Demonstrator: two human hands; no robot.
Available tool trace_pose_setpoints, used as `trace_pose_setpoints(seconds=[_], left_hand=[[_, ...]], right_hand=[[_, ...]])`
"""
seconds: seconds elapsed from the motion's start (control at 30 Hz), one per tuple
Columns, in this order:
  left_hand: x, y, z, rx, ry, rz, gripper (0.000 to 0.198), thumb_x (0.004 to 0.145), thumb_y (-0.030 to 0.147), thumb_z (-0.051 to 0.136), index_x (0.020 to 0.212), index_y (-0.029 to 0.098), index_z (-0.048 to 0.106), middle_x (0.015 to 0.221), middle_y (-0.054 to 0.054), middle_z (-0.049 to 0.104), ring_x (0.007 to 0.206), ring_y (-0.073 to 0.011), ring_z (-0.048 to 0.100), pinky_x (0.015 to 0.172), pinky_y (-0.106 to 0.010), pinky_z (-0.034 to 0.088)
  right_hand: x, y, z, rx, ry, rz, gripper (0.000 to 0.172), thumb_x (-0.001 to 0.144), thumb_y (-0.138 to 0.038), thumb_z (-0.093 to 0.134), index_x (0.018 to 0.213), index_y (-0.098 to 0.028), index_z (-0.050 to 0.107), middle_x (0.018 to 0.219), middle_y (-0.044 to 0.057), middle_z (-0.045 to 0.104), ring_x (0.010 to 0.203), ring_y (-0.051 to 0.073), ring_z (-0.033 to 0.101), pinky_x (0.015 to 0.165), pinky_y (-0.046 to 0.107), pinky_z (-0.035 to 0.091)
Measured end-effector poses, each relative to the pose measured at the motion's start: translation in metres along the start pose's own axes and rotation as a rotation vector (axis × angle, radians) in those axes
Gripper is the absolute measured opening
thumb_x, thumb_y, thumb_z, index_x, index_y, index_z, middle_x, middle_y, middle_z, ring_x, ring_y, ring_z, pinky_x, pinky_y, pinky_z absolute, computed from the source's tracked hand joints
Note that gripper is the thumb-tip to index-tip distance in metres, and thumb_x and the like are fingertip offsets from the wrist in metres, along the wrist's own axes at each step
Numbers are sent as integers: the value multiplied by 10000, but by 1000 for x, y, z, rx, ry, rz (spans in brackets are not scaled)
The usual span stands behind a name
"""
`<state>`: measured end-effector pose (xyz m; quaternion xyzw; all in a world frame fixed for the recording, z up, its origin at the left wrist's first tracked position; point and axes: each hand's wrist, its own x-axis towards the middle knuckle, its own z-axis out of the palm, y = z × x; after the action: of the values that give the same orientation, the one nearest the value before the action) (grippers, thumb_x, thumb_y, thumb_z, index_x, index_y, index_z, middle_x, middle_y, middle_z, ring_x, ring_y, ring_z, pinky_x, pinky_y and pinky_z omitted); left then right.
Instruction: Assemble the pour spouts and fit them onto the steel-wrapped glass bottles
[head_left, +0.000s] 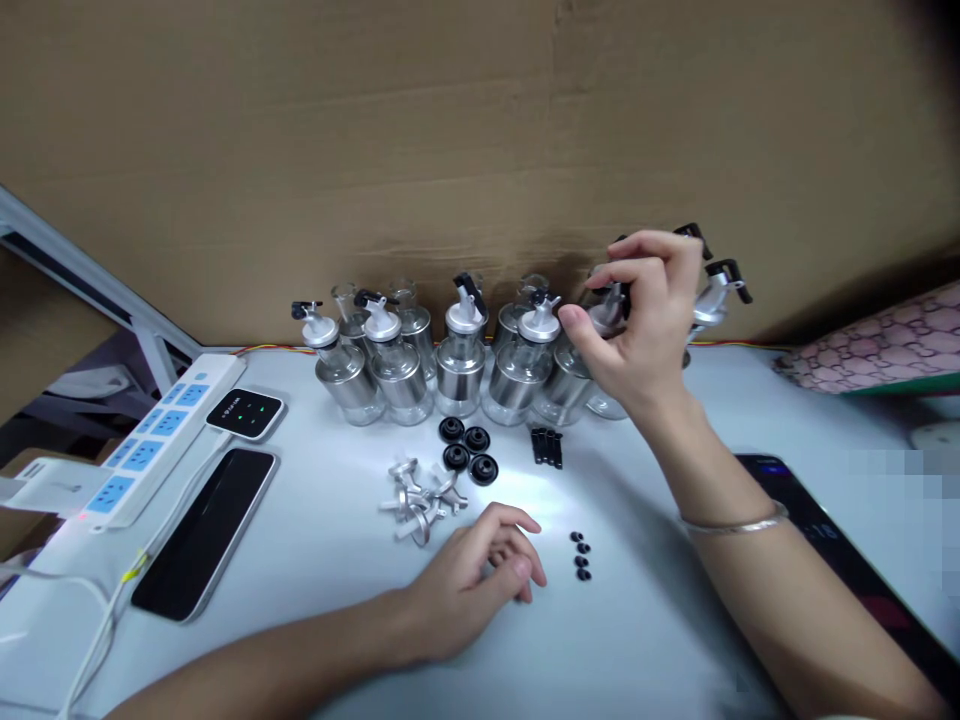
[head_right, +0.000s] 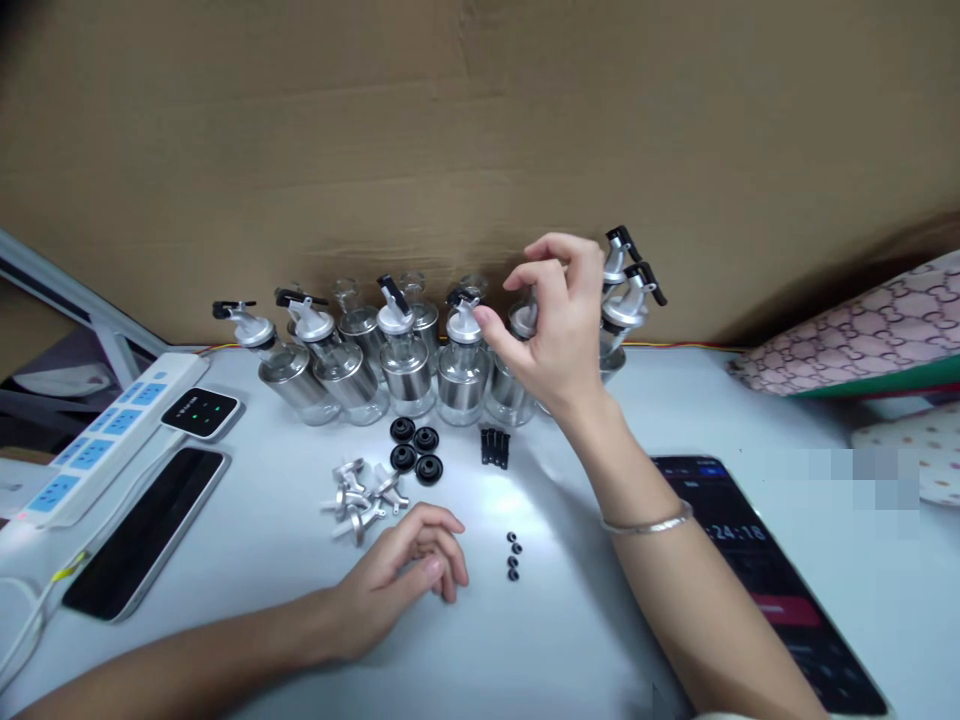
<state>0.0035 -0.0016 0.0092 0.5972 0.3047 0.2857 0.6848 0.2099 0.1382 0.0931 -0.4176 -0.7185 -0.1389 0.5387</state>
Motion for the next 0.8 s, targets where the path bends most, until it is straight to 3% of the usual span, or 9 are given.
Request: trace_pose_setpoints(seconds=[0.2,0.33,0.43,0.5,0.6,0.67,0.8], left_hand=[[-1,-1,0,-2,3,-19,373,941,499,432,1106,165,456,874,-68,609,714,-149,575,705,-322,449],[0,1,0,5,4,-15,317,939,437,437,1091,160,462,867,-74,610,707,-148,572,703,-322,456],[0,3,1,38,3,-12,245,913,338,461,1068,151,477,857,-75,614,707,-147,571,695,-312,458],[0,5,1,75,8,-32,198,881,280,484,1030,151,510,848,-71,625,715,-148,572,680,-296,458],[0,7,1,136,14,-67,141,853,239,495,941,157,568,823,-63,644,732,-153,584,648,-271,453],[1,8,1,178,12,-62,126,839,213,489,885,153,590,795,-58,650,731,-154,592,641,-262,450],[2,7,2,140,41,-19,128,823,200,472,812,142,586,711,-38,621,642,-128,573,629,-249,461]], right_hand=[[14,-27,-18,-188,-378,-59,420,694,-435,784,1030,-293,575,1209,137,545,1246,430,378,1020,686,209],[12,-28,-17,-227,-391,-87,471,669,-401,820,1064,-325,574,1252,112,553,1282,426,368,1057,729,117],[13,-34,-20,-255,-393,-90,548,666,-369,828,1141,-282,569,1334,148,505,1315,450,343,1067,741,50],[16,-45,-24,-251,-363,-108,503,720,-365,782,1162,-254,571,1351,160,491,1309,442,356,1071,723,99],[15,-65,-25,-149,-381,-139,235,849,-255,622,1083,-273,617,1210,118,587,1165,362,491,946,589,374],[8,-78,-19,25,-542,-177,186,870,-156,536,983,-256,644,1005,93,649,941,289,585,770,452,458],[-18,-94,0,239,-1065,-94,187,778,-20,579,812,-197,629,776,46,646,641,180,587,549,286,389]])
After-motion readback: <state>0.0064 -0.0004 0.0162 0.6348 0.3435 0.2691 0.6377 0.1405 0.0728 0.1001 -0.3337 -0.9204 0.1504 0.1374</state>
